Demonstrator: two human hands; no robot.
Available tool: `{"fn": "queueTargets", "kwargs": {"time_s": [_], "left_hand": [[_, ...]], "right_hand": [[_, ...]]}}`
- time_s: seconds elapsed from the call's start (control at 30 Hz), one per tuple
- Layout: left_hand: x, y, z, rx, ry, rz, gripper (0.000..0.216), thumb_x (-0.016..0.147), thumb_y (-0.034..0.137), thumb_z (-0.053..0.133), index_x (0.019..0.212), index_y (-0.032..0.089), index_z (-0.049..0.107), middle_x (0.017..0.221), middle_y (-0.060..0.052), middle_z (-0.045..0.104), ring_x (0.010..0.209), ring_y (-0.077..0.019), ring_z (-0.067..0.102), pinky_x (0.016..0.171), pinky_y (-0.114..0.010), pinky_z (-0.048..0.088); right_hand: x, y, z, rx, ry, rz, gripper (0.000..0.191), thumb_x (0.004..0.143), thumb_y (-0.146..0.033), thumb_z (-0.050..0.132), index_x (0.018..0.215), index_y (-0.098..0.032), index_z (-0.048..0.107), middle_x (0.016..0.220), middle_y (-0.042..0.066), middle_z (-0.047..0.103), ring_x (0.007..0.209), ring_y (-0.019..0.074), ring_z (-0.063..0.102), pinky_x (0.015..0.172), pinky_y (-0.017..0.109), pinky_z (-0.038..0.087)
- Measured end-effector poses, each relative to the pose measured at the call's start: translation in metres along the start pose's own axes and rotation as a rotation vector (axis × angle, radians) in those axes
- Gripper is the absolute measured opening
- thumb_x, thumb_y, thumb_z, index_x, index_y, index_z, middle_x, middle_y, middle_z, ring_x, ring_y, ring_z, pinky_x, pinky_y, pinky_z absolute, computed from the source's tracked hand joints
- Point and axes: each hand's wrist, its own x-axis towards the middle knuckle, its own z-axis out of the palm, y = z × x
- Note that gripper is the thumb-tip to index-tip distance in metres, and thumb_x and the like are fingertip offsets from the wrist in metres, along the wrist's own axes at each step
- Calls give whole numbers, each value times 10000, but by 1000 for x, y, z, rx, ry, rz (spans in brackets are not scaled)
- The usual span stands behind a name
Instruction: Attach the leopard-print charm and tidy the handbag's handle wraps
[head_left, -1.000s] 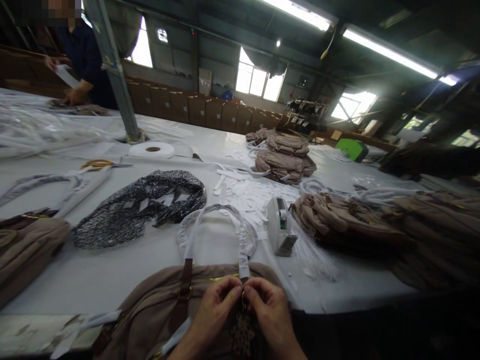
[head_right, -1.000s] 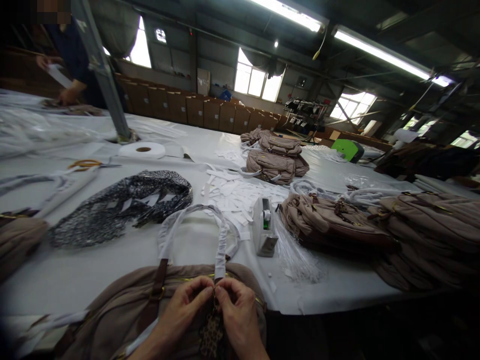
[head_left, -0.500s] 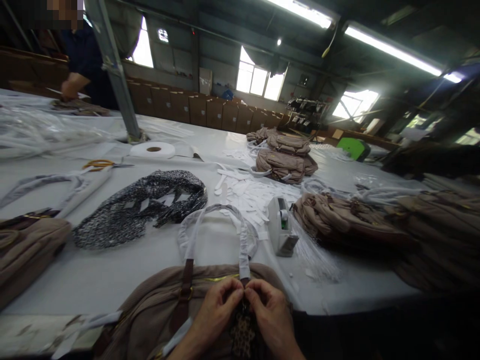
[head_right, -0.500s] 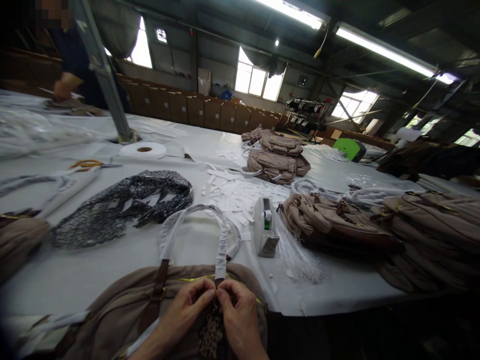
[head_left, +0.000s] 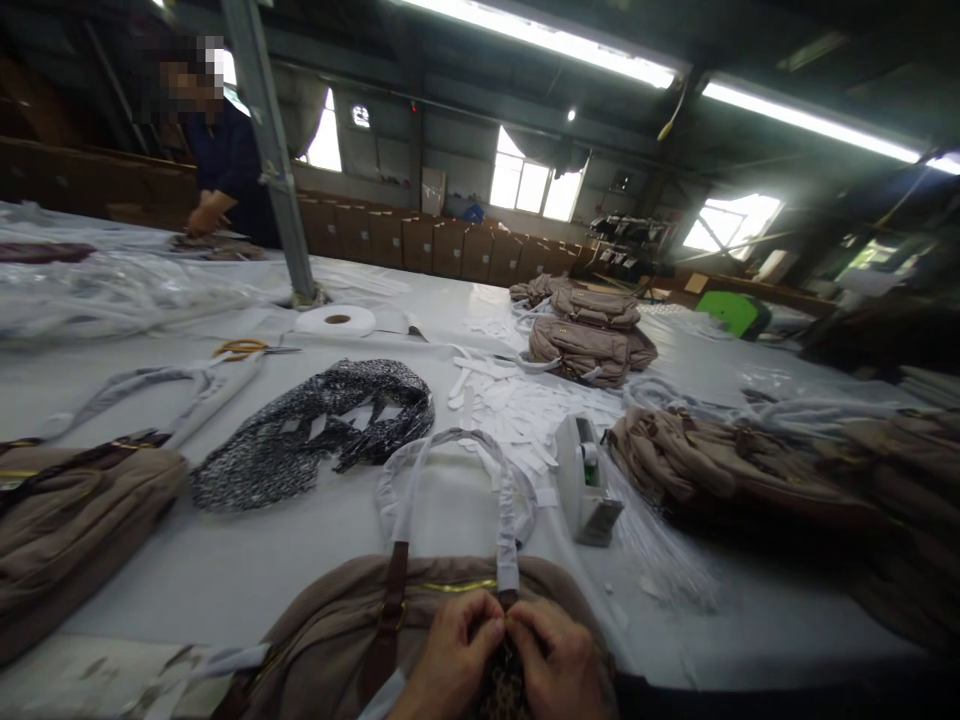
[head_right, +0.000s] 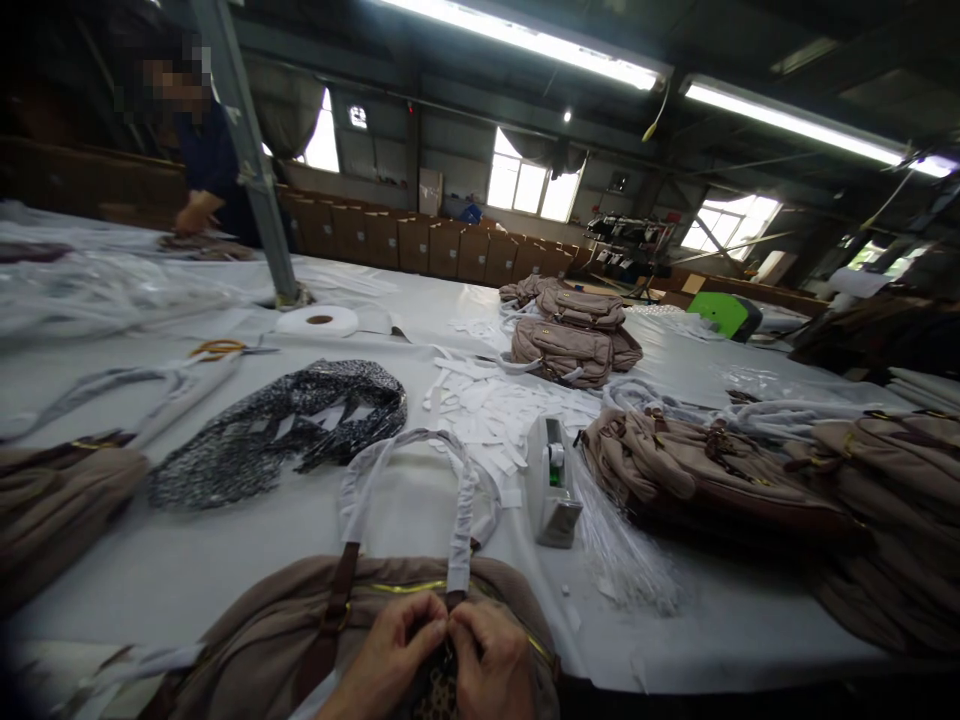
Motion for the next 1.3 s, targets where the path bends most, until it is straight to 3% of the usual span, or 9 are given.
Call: {"fn": "queueTargets", "kwargs": {"time_s": [0.17,0.3,0.53,0.8,0.97,1.07,1.3], "left_hand": [[4,-2,-1,-54,-30,-39,178,669,336,533,608,171,503,612,9,453,658,-169,429,641,-288,336],[7,2,-2,-29,-36,-41,182,651,343,516,593,175,474,612,10,436,660,-169,422,649,-294,329],[10,0,3,10,-10,-55,148,637,309,497,599,167,518,599,3,479,642,-170,439,625,-291,334],[9,0,6,0,48,-55,133,651,283,513,584,168,518,586,7,489,637,-162,441,622,-280,336],[10,1,1,-98,-26,-64,217,708,360,555,648,151,568,554,41,466,540,-112,398,546,-242,327],[9,1,-2,-179,-64,-93,284,716,421,599,710,137,594,570,50,484,491,-86,377,499,-224,310],[8,2,-3,-238,-86,-102,260,705,394,631,707,136,593,595,37,538,499,-93,453,514,-223,359]], "right_hand": [[-1,13,5,-208,-63,-188,291,899,-211,399,707,-214,617,643,24,639,597,152,613,573,232,419],[-1,19,7,-287,-30,-330,319,891,-170,362,671,-196,592,600,29,618,552,148,606,536,239,393],[2,6,-8,-198,-44,-224,298,898,-167,386,680,-203,587,639,17,634,599,136,614,567,214,411],[2,5,-1,-268,39,-326,347,883,-125,359,645,-188,603,566,33,603,527,157,579,532,259,388],[1,10,-1,49,0,-47,177,879,-237,508,823,-219,675,787,25,708,734,166,657,684,230,485],[0,10,-3,135,21,91,120,851,-265,559,869,-232,673,786,7,707,732,164,659,675,216,494],[-1,6,-7,70,48,-125,166,854,-186,512,775,-219,654,748,21,687,709,159,647,672,234,499]]}}
